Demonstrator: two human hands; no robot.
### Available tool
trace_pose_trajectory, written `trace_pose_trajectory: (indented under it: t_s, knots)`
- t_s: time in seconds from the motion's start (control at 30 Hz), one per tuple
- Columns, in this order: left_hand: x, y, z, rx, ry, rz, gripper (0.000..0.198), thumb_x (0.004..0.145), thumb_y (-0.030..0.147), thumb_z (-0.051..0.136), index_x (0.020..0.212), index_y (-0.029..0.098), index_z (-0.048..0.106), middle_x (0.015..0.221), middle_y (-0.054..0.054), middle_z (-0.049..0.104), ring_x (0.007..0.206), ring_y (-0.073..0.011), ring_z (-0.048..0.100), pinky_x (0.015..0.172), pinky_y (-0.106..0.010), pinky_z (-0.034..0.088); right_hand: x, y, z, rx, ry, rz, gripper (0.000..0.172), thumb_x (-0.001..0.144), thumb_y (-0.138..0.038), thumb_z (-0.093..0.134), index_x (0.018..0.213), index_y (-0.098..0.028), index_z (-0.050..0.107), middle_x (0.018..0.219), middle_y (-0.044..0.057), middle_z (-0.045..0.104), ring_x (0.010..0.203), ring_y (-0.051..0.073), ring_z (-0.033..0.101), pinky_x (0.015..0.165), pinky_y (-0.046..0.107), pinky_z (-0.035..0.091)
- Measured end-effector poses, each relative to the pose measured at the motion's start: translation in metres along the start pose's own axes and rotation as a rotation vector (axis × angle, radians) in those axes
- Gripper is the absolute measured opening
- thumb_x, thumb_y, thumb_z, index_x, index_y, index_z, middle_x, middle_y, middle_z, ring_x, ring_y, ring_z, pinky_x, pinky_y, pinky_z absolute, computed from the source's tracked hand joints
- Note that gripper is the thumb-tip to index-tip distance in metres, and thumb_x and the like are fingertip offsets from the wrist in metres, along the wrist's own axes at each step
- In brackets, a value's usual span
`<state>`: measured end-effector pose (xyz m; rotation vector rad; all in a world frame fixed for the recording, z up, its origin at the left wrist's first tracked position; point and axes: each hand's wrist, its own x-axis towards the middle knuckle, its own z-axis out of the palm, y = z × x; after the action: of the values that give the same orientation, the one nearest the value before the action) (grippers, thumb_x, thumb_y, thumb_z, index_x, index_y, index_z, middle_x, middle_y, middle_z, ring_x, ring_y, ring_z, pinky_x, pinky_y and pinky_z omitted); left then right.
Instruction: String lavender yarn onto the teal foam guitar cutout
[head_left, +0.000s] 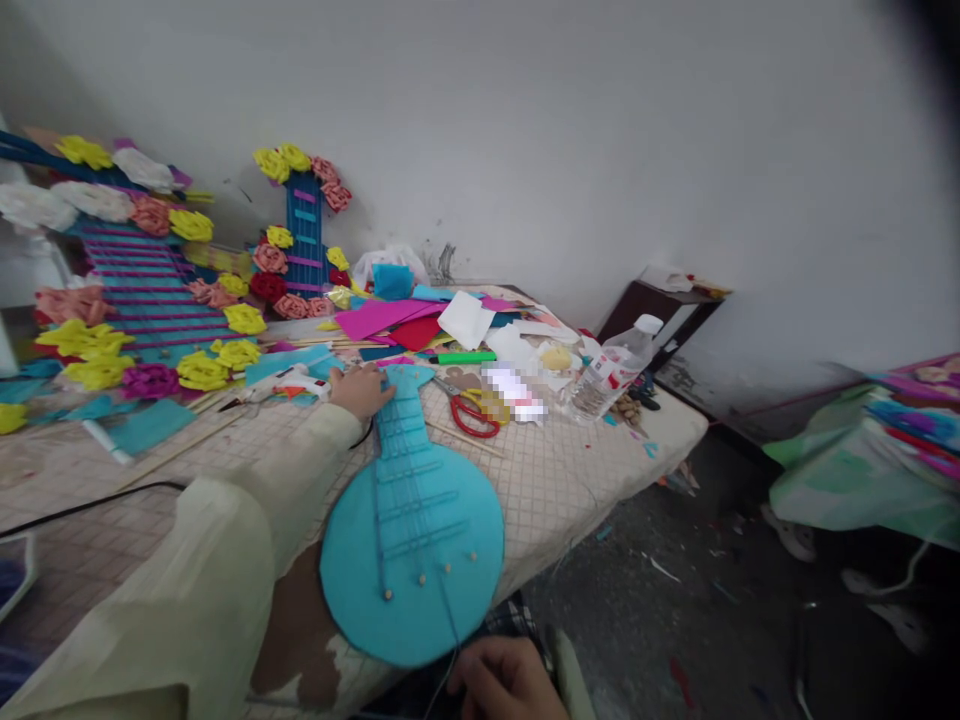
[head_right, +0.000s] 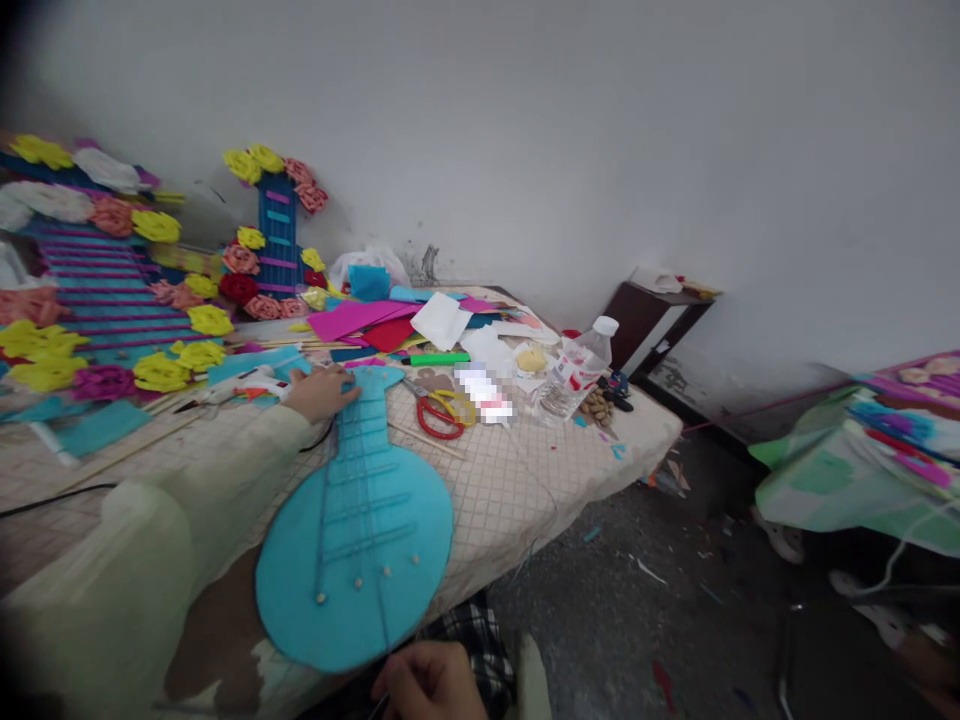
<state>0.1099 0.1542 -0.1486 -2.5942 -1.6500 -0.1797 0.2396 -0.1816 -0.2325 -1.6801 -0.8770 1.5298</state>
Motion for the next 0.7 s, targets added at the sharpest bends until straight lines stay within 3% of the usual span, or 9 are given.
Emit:
trace_pose_trajectory:
  t_s: [0.47, 0.7]
  knots:
    - [-0.007, 0.003, -0.01, -0.014, -0.014, -0.005, 0.033, 0.083, 0.033, 0.053, 0.111, 0.016, 0.052, 0.115, -0.009, 0.056, 0.099, -0.0231, 0.056, 0.083, -0.046, 0.047, -0.006, -0.022, -0.006, 0.073, 0.042, 0.003, 0.053, 0.063, -0.067, 0.051, 0.065, -0.014, 0.057, 0.031, -0.007, 0.036, 0.027, 0.005, 0.029, 0.031, 0.017, 0.019]
    - [-0.051, 0.011, -0.04, -0.032, 0.203, -0.057, 0.048, 0.084, 0.043, 0.044, 0.124, 0.017, 0.042, 0.134, -0.015, 0.04, 0.123, -0.0357, 0.035, 0.095, -0.063, 0.026, 0.0, -0.018, -0.006, 0.075, 0.037, -0.034, 0.055, 0.063, -0.067, 0.053, 0.065, -0.013, 0.058, 0.031, -0.007, 0.036, 0.028, 0.005, 0.031, 0.031, 0.016, 0.021]
